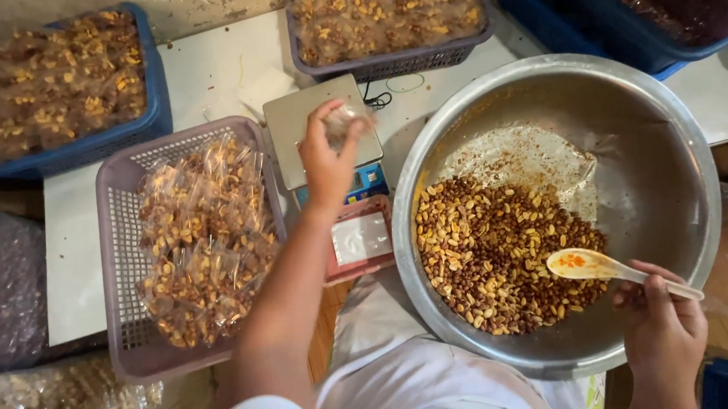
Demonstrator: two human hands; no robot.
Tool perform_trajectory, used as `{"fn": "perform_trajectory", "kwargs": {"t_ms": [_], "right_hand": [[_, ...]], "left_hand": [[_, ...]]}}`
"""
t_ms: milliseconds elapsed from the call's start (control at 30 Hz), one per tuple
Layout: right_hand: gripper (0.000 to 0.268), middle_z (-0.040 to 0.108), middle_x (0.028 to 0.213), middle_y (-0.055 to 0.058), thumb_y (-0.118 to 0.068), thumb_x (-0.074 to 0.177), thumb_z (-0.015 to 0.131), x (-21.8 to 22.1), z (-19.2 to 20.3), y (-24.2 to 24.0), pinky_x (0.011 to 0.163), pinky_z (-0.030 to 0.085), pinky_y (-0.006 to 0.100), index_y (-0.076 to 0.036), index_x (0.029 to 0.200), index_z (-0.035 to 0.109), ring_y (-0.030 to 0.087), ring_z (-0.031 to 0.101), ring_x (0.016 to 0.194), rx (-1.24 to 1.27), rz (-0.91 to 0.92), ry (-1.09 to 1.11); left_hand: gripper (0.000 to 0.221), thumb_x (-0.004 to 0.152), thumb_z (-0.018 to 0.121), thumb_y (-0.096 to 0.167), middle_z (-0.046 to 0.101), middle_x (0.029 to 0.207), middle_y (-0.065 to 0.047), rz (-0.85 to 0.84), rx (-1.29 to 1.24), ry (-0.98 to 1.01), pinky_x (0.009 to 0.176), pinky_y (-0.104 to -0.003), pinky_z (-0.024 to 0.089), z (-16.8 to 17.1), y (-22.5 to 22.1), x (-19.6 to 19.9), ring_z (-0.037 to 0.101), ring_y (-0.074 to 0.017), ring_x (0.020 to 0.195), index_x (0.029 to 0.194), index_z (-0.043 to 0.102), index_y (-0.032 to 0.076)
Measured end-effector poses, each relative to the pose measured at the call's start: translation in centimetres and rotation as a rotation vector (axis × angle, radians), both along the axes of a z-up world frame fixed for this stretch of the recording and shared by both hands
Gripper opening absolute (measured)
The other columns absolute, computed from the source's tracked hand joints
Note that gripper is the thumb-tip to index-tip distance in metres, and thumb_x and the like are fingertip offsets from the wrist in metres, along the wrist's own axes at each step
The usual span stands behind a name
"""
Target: Scooping roasted nuts from a large metal basin into small plastic bags and weighing them on a digital scale.
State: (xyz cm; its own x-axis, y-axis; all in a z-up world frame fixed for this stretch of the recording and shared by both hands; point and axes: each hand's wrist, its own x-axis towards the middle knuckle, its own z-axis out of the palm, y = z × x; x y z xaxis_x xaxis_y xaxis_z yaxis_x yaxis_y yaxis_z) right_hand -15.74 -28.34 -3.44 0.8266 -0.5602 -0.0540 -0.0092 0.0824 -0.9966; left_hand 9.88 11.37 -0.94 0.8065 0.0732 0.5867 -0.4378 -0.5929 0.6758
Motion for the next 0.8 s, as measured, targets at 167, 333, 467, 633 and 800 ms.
{"fn": "perform_trajectory", "kwargs": {"t_ms": [167, 333, 467, 633, 800], "right_hand": [[0.021, 0.064, 0.091, 0.009, -0.019, 0.119, 0.052, 0.2, 0.5, 0.9, 0.071, 0.052, 0.019, -0.005, 0.125, 0.067, 0.014, 0.061, 0.076, 0.054, -0.044, 0.036], [0.022, 0.063, 0.091, 0.009, -0.018, 0.118, 0.051, 0.0, 0.1, 0.6, 0.068, 0.051, 0.02, -0.003, 0.125, 0.066, 0.013, 0.06, 0.076, 0.057, -0.041, 0.023], [0.021, 0.064, 0.088, 0.007, -0.019, 0.117, 0.053, -0.7, -0.3, -0.4, 0.065, 0.054, 0.018, -0.006, 0.123, 0.068, 0.013, 0.062, 0.071, 0.078, -0.063, 0.014], [0.022, 0.065, 0.09, 0.007, -0.021, 0.117, 0.054, -1.4, -0.6, -1.0, 0.067, 0.053, 0.019, -0.005, 0.124, 0.067, 0.012, 0.063, 0.076, 0.069, -0.081, 0.018], [0.022, 0.063, 0.089, 0.007, -0.021, 0.118, 0.055, -1.6, -0.2, -0.8, 0.067, 0.054, 0.02, -0.005, 0.122, 0.068, 0.012, 0.062, 0.077, 0.067, -0.094, 0.025]], "left_hand": [[0.013, 0.11, 0.057, 0.012, 0.079, 0.09, -0.008, -0.99, -1.202, 0.383, 0.056, -0.029, 0.068, 4.9, -6.8, -6.7, 0.079, -0.026, 0.077, 0.098, 0.059, 0.007], [0.047, 0.094, 0.069, 0.034, 0.066, 0.107, -0.019, -0.676, -1.38, 1.303, 0.075, -0.044, 0.064, -1.7, -11.4, -11.6, 0.07, -0.0316, 0.089, 0.129, 0.058, 0.005], [0.045, 0.104, 0.052, 0.005, 0.062, 0.135, -0.021, -1.064, -1.262, 1.304, 0.096, -0.066, 0.053, -2.8, -12.3, -14.5, 0.062, -0.0366, 0.123, 0.147, 0.043, 0.015], [0.033, 0.103, 0.05, 0.003, 0.062, 0.13, -0.021, -0.991, -1.212, 1.393, 0.088, -0.057, 0.06, -4.9, -13.1, -14.4, 0.064, -0.0335, 0.115, 0.135, 0.057, 0.011], [0.034, 0.112, 0.041, 0.024, 0.07, 0.122, -0.019, -0.845, -1.269, 1.548, 0.088, -0.059, 0.059, -3.8, -13.1, -13.9, 0.071, -0.0325, 0.105, 0.132, 0.066, 0.01]]}}
